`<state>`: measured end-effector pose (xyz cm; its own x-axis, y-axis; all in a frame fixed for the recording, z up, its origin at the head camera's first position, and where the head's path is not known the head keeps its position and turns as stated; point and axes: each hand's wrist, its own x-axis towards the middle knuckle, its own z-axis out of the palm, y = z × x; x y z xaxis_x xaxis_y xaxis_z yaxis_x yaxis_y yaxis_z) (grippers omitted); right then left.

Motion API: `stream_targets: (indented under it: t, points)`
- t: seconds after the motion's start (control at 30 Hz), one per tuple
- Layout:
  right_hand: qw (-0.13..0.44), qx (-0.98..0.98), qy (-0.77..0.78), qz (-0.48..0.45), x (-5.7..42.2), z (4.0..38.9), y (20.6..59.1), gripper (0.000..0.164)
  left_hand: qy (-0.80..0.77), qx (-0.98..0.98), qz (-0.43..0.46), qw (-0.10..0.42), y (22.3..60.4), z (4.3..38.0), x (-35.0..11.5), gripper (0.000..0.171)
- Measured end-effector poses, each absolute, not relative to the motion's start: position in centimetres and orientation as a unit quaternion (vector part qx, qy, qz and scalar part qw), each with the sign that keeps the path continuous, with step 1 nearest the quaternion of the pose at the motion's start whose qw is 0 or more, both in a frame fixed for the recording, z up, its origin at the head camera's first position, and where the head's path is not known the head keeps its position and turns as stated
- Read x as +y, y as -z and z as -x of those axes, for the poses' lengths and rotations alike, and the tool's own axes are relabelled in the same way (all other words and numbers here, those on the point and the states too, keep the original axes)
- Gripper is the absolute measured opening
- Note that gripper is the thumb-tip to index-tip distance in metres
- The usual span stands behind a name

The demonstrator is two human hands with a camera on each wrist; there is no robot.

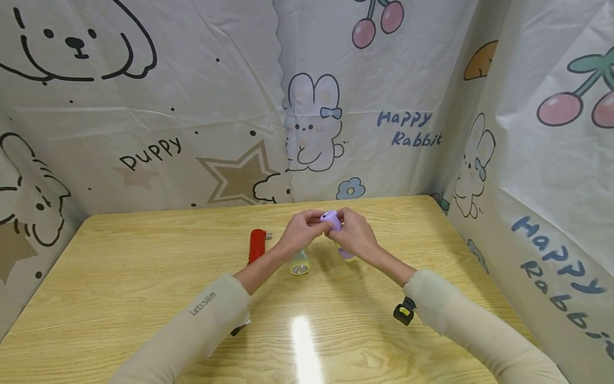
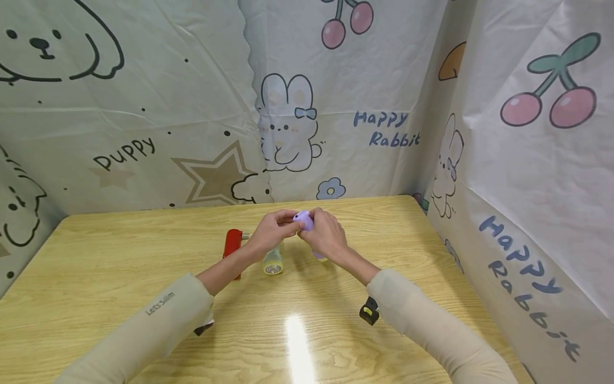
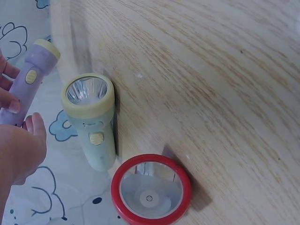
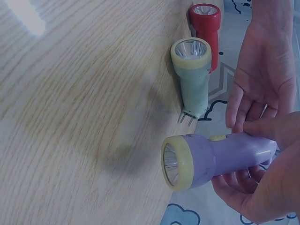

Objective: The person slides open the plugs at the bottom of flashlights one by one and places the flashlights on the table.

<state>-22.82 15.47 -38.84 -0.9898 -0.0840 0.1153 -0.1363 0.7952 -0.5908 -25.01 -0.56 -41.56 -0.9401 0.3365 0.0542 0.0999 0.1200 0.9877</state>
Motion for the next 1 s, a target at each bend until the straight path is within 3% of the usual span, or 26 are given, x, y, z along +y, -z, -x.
stream_targets:
  t: [1.0]
  points:
    - [0.048, -0.932, -0.354, -0.061, 15.6, 23.0, 38.1, 0.044, -0.631, 0.757, -0.153, 0.069, 40.3, 25.6, -0.9, 0.038]
